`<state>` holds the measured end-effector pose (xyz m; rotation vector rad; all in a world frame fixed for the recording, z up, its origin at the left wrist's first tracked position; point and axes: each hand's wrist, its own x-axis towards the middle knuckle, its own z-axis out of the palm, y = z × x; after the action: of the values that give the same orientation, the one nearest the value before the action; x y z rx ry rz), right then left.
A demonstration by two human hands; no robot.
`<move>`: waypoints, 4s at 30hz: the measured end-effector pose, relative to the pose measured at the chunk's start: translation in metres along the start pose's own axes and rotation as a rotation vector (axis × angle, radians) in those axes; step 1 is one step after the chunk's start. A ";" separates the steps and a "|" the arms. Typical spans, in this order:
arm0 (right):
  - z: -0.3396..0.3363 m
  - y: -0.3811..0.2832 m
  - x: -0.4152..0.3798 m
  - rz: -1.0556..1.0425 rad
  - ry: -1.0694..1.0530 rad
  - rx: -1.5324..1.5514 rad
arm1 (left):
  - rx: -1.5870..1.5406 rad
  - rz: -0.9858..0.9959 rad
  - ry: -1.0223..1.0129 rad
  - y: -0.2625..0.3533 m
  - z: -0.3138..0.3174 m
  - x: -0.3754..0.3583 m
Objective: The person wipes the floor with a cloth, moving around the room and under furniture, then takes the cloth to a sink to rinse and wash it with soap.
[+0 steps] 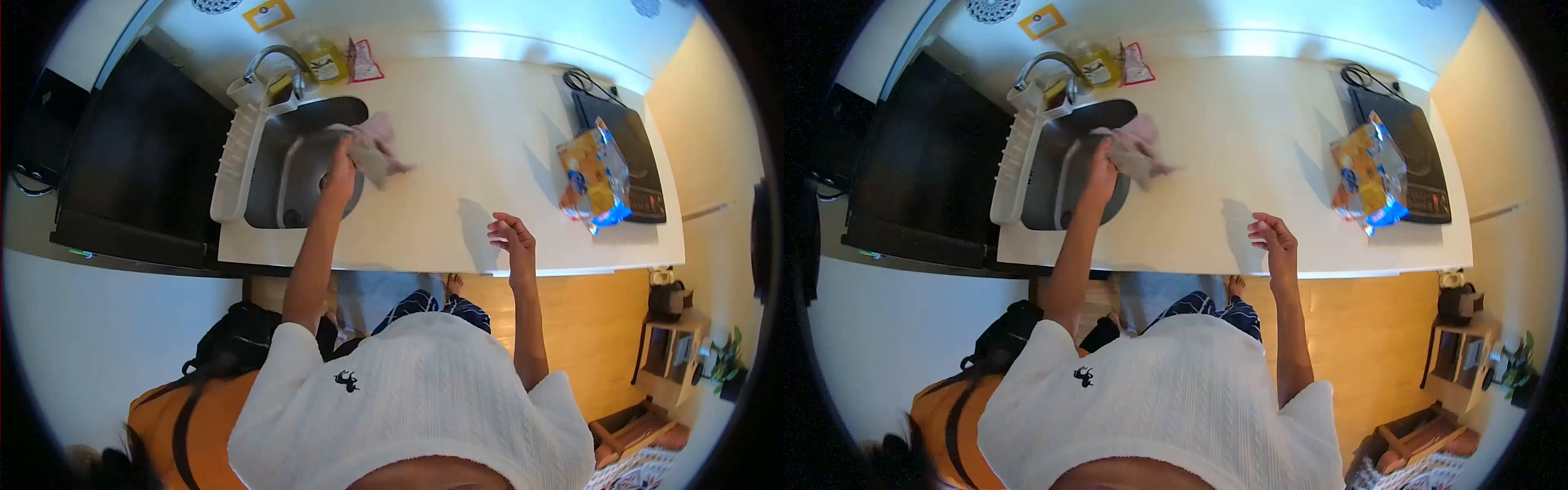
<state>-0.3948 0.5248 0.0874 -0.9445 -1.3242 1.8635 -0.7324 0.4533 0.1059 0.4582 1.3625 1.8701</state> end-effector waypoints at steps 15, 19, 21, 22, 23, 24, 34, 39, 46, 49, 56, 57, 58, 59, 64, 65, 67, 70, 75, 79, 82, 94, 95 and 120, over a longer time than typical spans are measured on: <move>0.313 0.037 0.238 -0.171 -0.116 0.015 | -0.069 -0.085 -0.070 0.066 -0.140 0.046; 0.352 0.071 0.347 -0.362 0.401 -0.236 | 0.030 -0.161 -0.180 0.040 -0.158 0.084; 0.362 0.063 0.361 -0.434 0.568 -0.268 | 0.219 -0.255 -0.249 0.019 -0.183 0.099; 0.366 0.057 0.368 -0.475 0.651 -0.284 | 0.428 -0.282 -0.297 0.007 -0.199 0.110; 0.369 0.053 0.376 -0.477 0.641 -0.352 | 0.621 -0.306 -0.183 -0.007 -0.214 0.113; 0.370 0.054 0.381 -0.477 0.627 -0.426 | 0.804 -0.325 -0.061 -0.019 -0.228 0.115; 0.317 0.070 0.421 -0.504 0.706 -0.608 | 0.462 -0.303 -0.094 -0.020 -0.248 0.136; 0.303 0.062 0.432 -0.192 0.379 -0.910 | 0.434 -0.394 -0.156 -0.023 -0.212 0.134; 0.252 0.057 0.380 -0.359 0.374 -0.351 | 0.394 -0.297 -0.312 -0.029 -0.203 0.147; 0.233 0.044 0.332 -0.251 0.284 -0.197 | 0.399 -0.205 -0.325 -0.018 -0.188 0.145; 0.221 0.012 0.245 -0.119 0.187 -0.209 | 0.892 0.469 -0.239 -0.018 -0.132 0.157; 0.221 0.011 0.238 -0.112 0.173 -0.204 | 1.125 0.734 -0.117 -0.010 -0.127 0.158; 0.224 0.008 0.227 -0.095 0.173 -0.179 | 1.275 0.895 -0.111 -0.007 -0.127 0.164; 0.223 0.010 0.219 -0.084 0.177 -0.155 | 1.424 1.055 -0.104 -0.002 -0.127 0.173; 0.220 0.029 0.188 -0.049 0.225 -0.030 | 1.534 1.214 -0.217 0.012 -0.110 0.239; 0.220 0.033 0.183 -0.034 0.234 -0.012 | 1.528 1.123 -0.193 0.025 -0.094 0.248; 0.220 0.042 0.174 0.005 0.257 0.022 | 1.503 1.068 -0.135 0.054 -0.065 0.266; 0.220 0.057 0.170 0.022 0.276 0.080 | 1.577 1.003 -0.222 0.087 -0.035 0.303; 0.233 0.067 0.166 0.020 0.287 0.031 | 1.881 0.999 -0.383 0.121 0.000 0.329; 0.243 0.062 0.166 0.041 0.284 0.123 | 2.399 0.902 -0.234 0.117 0.003 0.336; 0.249 0.054 0.172 0.063 0.187 0.119 | 2.288 1.062 0.018 0.103 -0.012 0.345; 0.263 0.022 0.200 0.016 -0.129 -0.437 | 2.137 0.903 -0.146 0.088 -0.018 0.363; 0.263 0.016 0.201 0.024 -0.124 -0.542 | 2.139 0.798 -0.166 0.109 -0.009 0.348; 0.289 0.028 0.230 -0.249 -0.040 -1.132 | 2.125 1.289 -0.194 0.108 -0.055 0.295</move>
<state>-0.7622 0.5689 0.0850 -1.1579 -2.4408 0.8398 -0.9991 0.6239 0.1431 2.7871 2.6433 -0.0989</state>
